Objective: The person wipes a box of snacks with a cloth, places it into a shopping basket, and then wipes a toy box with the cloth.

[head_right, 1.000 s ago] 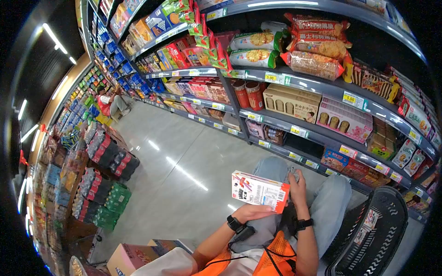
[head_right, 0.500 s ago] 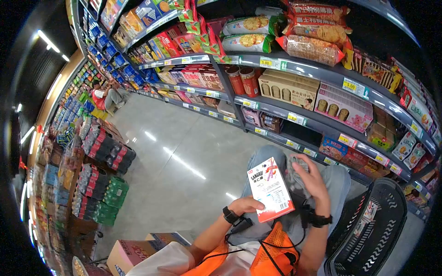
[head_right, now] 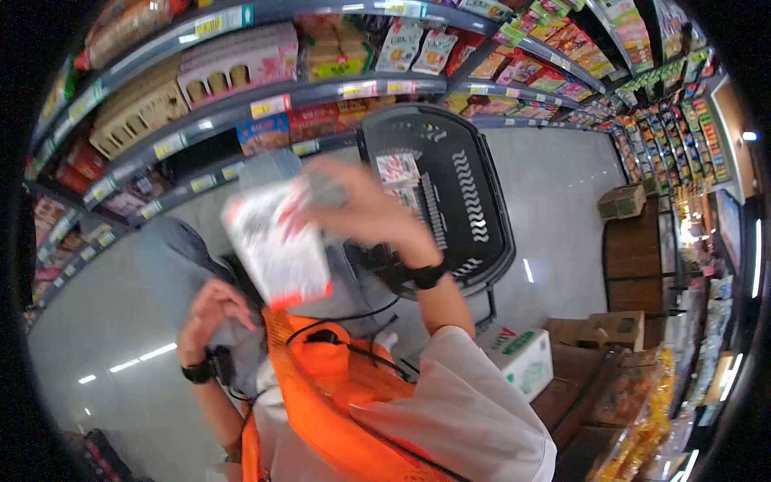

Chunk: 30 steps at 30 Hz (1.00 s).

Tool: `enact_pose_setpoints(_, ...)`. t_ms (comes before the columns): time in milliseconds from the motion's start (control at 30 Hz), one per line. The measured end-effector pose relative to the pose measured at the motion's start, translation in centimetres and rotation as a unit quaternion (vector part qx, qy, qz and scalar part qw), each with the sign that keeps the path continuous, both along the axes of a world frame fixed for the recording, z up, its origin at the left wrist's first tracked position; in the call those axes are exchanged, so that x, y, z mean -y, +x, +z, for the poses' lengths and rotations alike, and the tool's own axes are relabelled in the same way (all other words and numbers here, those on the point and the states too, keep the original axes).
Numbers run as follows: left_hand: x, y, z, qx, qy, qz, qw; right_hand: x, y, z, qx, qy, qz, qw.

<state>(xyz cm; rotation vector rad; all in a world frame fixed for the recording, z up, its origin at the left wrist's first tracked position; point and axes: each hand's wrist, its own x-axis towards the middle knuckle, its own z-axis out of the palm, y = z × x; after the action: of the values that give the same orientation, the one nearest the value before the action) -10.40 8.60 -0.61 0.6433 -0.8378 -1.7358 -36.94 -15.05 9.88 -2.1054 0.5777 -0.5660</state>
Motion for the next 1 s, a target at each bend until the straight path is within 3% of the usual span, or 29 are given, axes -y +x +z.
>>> enact_pose_setpoints(33, -0.2, 0.1, 0.2, 0.012, 0.002, 0.030, 0.999, 1.1, -2.6, 0.2, 0.016, -0.003, -0.078, 0.997)
enact_pose_setpoints(100, -0.4, 0.4, -1.0, 0.002, -0.030, 0.045, 0.999, 2.8, -6.9, 0.8, 0.064, 0.172, -0.261, 0.948)
enact_pose_setpoints(167, -0.8, -0.9, -0.6, 0.025, -0.067, 0.062, 0.995, 4.5, -13.4, -0.2, 0.074, 0.193, -0.392, 0.897)
enact_pose_setpoints(233, -0.7, -0.7, -0.9, 0.008, -0.078, 0.056, 0.995, 6.6, -18.9, -2.8, -0.030, 0.117, -0.445, 0.887)
enact_pose_setpoints(267, -0.6, -0.6, -1.2, 0.000, -0.088, 0.051, 0.995, 8.8, -23.7, -6.5, -0.119, 0.026, -0.459, 0.880)
enact_pose_setpoints(300, -0.6, -0.3, -1.3, -0.005, -0.098, 0.044, 0.994, 8.9, -23.6, -7.2, -0.203, -0.065, -0.467, 0.858)
enact_pose_setpoints(400, -0.4, -0.3, -0.7, 0.010, -0.084, 0.051, 0.995, 9.7, -25.4, -11.3, -0.334, -0.098, -0.458, 0.818)
enact_pose_setpoints(433, -0.2, -0.2, -0.7, 0.018, -0.085, 0.051, 0.995, 11.6, -27.4, -15.0, -0.293, -0.093, -0.476, 0.824)
enact_pose_setpoints(500, -0.2, -0.3, -1.1, 0.031, -0.081, 0.055, 0.995, 15.7, -29.7, -21.4, -0.106, 0.198, -0.496, 0.839)
enact_pose_setpoints(533, -0.2, -0.4, -1.2, 0.024, -0.082, 0.053, 0.995, 13.7, -25.5, -18.9, -0.077, 0.302, -0.505, 0.805)
enact_pose_setpoints(633, -0.4, -0.4, -1.5, 0.005, -0.081, 0.052, 0.995, 16.7, -26.6, -27.0, 0.019, 0.446, -0.516, 0.731)
enact_pose_setpoints(667, -0.5, -0.3, -1.6, 0.001, -0.079, 0.060, 0.995, 18.9, -29.9, -32.3, -0.004, 0.468, -0.493, 0.733)
enact_pose_setpoints(767, -1.0, -0.1, -2.1, -0.016, -0.075, 0.090, 0.993, 16.8, -27.7, -34.4, -0.158, 0.411, -0.575, 0.690)
enact_pose_setpoints(800, -1.2, -0.2, -2.2, -0.024, -0.073, 0.098, 0.992, 16.0, -28.2, -35.1, -0.119, 0.478, -0.479, 0.727)
enact_pose_setpoints(900, -1.5, -0.1, -2.1, -0.030, -0.053, 0.119, 0.991, 14.5, -27.7, -36.9, -0.096, 0.507, -0.565, 0.644)
enact_pose_setpoints(933, -1.5, -0.1, -2.0, -0.029, -0.049, 0.121, 0.991, 15.4, -30.1, -41.6, -0.033, 0.540, -0.477, 0.693)
enact_pose_setpoints(1000, -1.4, -0.1, -1.7, -0.025, -0.041, 0.125, 0.991, 15.6, -30.3, -42.9, -0.007, 0.551, -0.545, 0.632)
